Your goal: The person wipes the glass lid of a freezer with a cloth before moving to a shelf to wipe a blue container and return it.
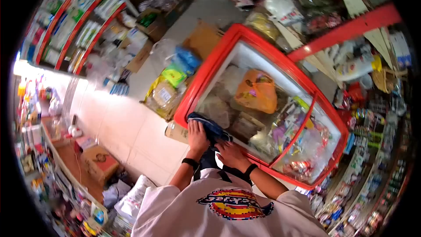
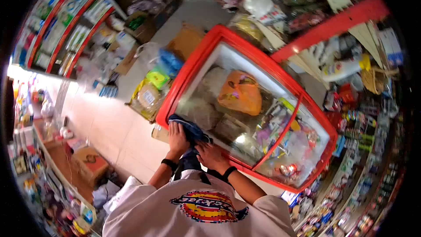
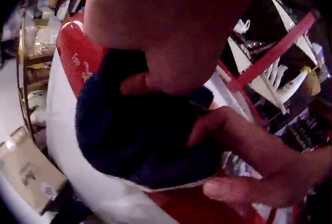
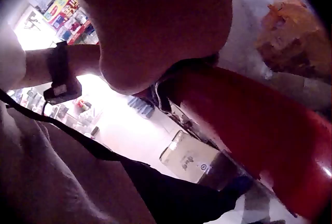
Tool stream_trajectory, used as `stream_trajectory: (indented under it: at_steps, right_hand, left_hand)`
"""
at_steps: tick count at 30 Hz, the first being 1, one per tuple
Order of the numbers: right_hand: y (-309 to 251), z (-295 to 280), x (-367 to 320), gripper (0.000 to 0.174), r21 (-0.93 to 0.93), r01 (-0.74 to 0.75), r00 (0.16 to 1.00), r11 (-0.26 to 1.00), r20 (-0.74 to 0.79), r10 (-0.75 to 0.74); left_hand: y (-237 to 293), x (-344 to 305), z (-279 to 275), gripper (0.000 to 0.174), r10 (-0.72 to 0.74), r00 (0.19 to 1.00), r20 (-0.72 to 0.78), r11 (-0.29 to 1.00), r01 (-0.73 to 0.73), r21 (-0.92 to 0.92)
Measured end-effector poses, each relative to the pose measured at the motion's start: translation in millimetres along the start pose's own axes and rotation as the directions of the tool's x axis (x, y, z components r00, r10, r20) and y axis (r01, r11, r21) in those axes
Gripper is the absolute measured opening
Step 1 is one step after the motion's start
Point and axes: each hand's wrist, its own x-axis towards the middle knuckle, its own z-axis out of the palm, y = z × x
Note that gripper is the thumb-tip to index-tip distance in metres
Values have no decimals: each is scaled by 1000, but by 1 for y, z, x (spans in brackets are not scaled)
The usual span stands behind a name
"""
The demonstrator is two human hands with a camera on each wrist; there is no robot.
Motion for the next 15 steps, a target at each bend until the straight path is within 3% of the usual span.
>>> stream_trajectory:
  at_steps: [1,2,3,5,7,10,14,15]
  right_hand:
    - [1,5,-3,49,11,-42,999,999,7,41]
    - [2,11,-2,44,-30,-35,995,999,-94,32]
    - [-5,10,-3,44,-35,-79,990,996,-121,74]
    - [-19,1,0,42,50,-242,948,969,-203,247]
    - [-22,-7,2,41,73,-297,908,952,-288,305]
    - [-10,-18,6,47,148,-417,717,897,-553,425]
    - [16,-63,37,54,69,-602,601,796,-618,507]
    - [18,-87,50,57,140,-681,551,719,-549,629]
  left_hand:
    - [2,1,3,71,-57,998,32,997,58,-46]
    - [2,4,5,70,-62,998,19,996,63,-64]
    - [7,7,6,70,-12,999,32,997,14,-71]
    - [17,19,3,67,91,993,-78,987,-100,-126]
    - [35,44,2,65,154,988,-9,974,-153,-167]
    - [67,83,2,63,224,971,-86,958,-235,-166]
    - [108,150,4,66,386,913,-132,914,-397,-76]
    - [114,166,2,67,440,892,-108,894,-446,-41]
